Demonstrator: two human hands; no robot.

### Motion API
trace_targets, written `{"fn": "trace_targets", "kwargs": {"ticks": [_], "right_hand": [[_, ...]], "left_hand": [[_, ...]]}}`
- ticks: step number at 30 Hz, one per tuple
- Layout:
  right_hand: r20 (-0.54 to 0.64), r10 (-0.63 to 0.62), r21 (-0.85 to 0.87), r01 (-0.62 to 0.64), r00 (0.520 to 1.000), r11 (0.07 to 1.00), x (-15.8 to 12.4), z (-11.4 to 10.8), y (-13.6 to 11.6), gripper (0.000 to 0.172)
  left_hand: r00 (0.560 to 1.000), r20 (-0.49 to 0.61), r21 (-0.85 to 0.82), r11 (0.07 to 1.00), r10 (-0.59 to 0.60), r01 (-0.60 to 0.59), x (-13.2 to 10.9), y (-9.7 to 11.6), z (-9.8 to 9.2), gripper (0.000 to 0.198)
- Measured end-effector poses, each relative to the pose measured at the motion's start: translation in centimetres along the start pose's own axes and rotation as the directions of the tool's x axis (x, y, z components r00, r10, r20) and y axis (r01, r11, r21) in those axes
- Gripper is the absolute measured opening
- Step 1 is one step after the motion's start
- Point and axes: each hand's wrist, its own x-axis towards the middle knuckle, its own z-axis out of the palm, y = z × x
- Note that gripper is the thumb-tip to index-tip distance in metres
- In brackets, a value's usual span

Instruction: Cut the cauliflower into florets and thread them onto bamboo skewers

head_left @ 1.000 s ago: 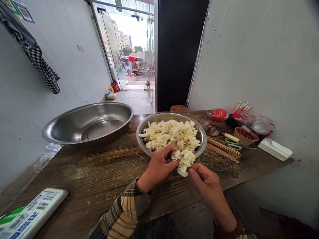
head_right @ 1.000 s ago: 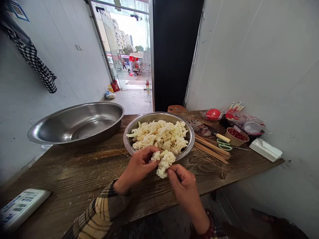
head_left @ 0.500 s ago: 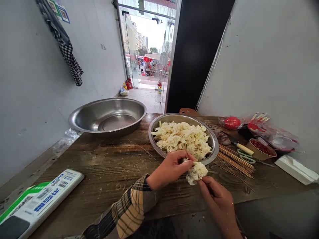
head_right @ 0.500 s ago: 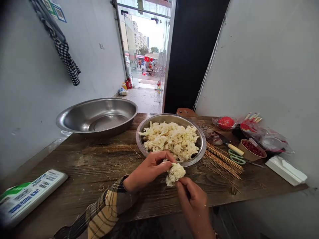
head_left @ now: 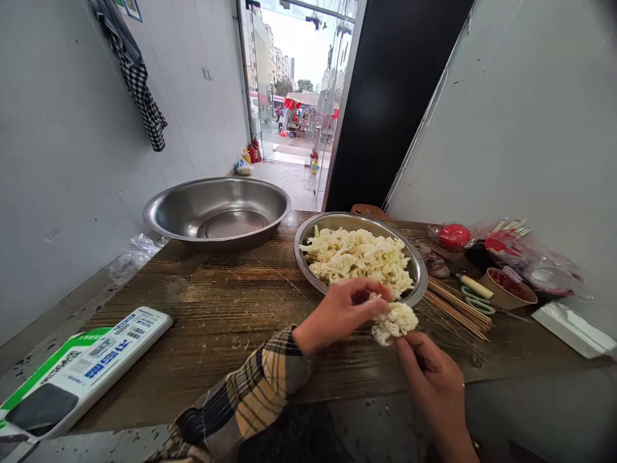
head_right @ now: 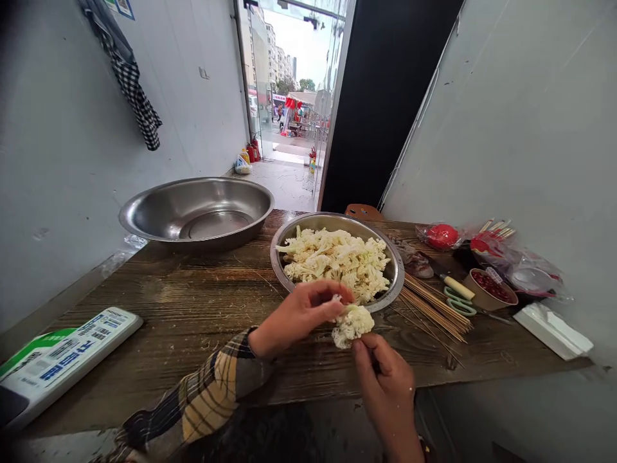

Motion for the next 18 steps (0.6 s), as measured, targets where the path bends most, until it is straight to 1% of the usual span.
{"fn": "trace_targets", "kwargs": {"ticks": [1, 2, 3, 4, 5, 6, 7, 8, 9, 11, 13, 15, 17, 18], "right_hand": [[-0.018, 0.044, 0.026, -0.043, 0.999, 0.999, 0.1, -0.3, 0.3, 0.026], [-0.039, 0.095, 0.055, -0.093, 0.995, 0.994, 0.1, -0.6, 0.6, 0.026], [-0.057, 0.149, 0.094, -0.143, 0.987, 0.985, 0.0, -0.8, 0.9, 0.027], [-0.064, 0.203, 0.144, -0.192, 0.977, 0.971, 0.0, -1.0, 1.2, 0.028], [-0.064, 0.257, 0.203, -0.240, 0.964, 0.949, -0.1, -1.2, 1.5, 0.029], [-0.053, 0.307, 0.264, -0.283, 0.950, 0.922, -0.2, -1.3, 1.6, 0.031], [-0.035, 0.347, 0.320, -0.319, 0.937, 0.892, -0.2, -1.4, 1.7, 0.032], [-0.018, 0.375, 0.363, -0.343, 0.927, 0.866, -0.3, -1.4, 1.7, 0.033], [-0.005, 0.389, 0.389, -0.357, 0.921, 0.849, -0.3, -1.5, 1.6, 0.033], [0.004, 0.381, 0.391, -0.352, 0.925, 0.850, -0.3, -1.5, 1.3, 0.033], [0.001, 0.350, 0.372, -0.325, 0.937, 0.869, -0.3, -1.4, 1.1, 0.032], [0.001, 0.339, 0.374, -0.315, 0.941, 0.872, -0.3, -1.3, 1.1, 0.032], [0.008, 0.343, 0.384, -0.320, 0.939, 0.866, -0.3, -1.2, 1.2, 0.031], [0.010, 0.344, 0.383, -0.322, 0.939, 0.866, -0.3, -1.2, 1.2, 0.031]], "left_hand": [[0.999, -0.041, -0.048, 0.999, 0.021, -0.023, 0.2, 0.0, -0.6, 0.028], [0.993, -0.106, -0.073, 0.996, 0.043, -0.051, 0.5, 0.0, -1.4, 0.031], [0.980, -0.190, -0.059, 0.995, 0.064, -0.076, 0.7, -0.1, -2.2, 0.032], [0.958, -0.274, -0.001, 0.996, 0.084, -0.087, 1.0, -0.3, -3.0, 0.032], [0.934, -0.340, 0.096, 0.992, 0.108, -0.080, 1.3, -0.5, -3.8, 0.030], [0.916, -0.376, 0.220, 0.974, 0.140, -0.059, 1.5, -0.8, -4.4, 0.027], [0.909, -0.378, 0.351, 0.936, 0.174, -0.034, 1.7, -1.0, -4.9, 0.023], [0.914, -0.349, 0.475, 0.880, 0.207, -0.018, 1.8, -1.3, -5.2, 0.019], [0.927, -0.297, 0.582, 0.813, 0.231, -0.016, 1.9, -1.6, -5.4, 0.017], [0.951, -0.185, 0.736, 0.676, 0.249, -0.034, 2.0, -2.0, -5.4, 0.014], [0.960, -0.133, 0.835, 0.550, 0.248, -0.026, 2.2, -2.2, -5.3, 0.014], [0.961, -0.127, 0.900, 0.435, 0.246, 0.008, 2.6, -2.3, -5.3, 0.021], [0.960, -0.117, 0.933, 0.359, 0.255, 0.019, 3.2, -2.2, -5.4, 0.030], [0.960, -0.101, 0.941, 0.338, 0.262, 0.007, 3.5, -2.2, -5.4, 0.034]]}}
